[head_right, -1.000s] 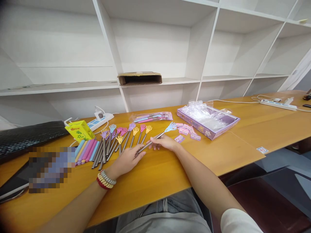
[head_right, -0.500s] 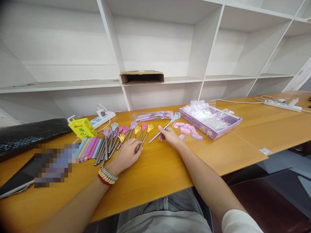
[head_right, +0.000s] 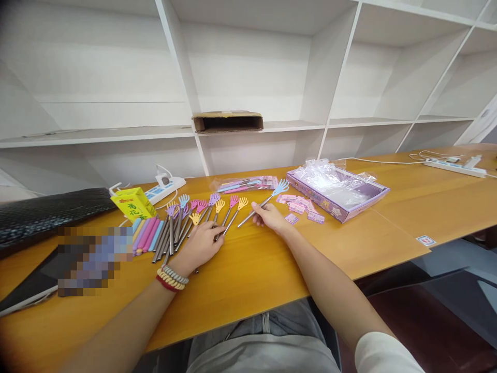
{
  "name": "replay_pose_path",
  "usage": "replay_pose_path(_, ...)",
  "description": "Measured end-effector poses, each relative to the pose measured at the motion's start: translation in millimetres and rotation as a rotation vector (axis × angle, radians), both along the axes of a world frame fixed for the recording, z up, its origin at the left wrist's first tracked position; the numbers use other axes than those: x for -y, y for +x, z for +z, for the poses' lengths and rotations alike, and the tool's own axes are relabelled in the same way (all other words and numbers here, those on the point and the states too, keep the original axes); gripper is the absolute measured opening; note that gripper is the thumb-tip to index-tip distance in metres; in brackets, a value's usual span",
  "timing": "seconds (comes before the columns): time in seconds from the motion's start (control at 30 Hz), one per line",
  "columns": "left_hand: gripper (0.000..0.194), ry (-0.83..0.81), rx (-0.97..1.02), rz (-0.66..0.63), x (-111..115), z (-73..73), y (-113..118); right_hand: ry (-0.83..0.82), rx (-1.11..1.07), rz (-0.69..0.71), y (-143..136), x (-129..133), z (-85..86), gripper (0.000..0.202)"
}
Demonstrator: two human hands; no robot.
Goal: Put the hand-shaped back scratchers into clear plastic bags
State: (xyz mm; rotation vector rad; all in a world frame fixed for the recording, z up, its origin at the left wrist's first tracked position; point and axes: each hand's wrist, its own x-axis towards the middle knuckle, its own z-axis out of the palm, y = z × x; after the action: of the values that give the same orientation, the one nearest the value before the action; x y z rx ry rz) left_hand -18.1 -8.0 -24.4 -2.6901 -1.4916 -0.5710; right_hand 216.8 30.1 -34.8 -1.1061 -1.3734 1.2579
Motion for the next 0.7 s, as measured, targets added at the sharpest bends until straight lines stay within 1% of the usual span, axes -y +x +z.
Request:
replay_pose_path(0.2,0.036,0.009,-0.029,0.023,-2.0,-1.2,-1.9,0.021,0.055,-0.027,-0.7,0.7,0.6,0.052)
replay_pose_path(0.33,0.032,0.051,-0.063,0.036,-1.6,0.6,-1.9,0.042,0.077,-0.074,-0.8,0.7,1.5,0.048)
replay_pose_path(0.57,0.026,0.070,-0.072,0.092,-4.4,1.1,-1.5,0.075,0.149,-0.063,-0.2,1.7,1.4,0.047)
replay_pose_path(0.7,0.023,0.099,-0.064,0.120,-5.9,1.1,-1.6,0.096,0.199,-0.094,1.2,2.4,1.7,0.048)
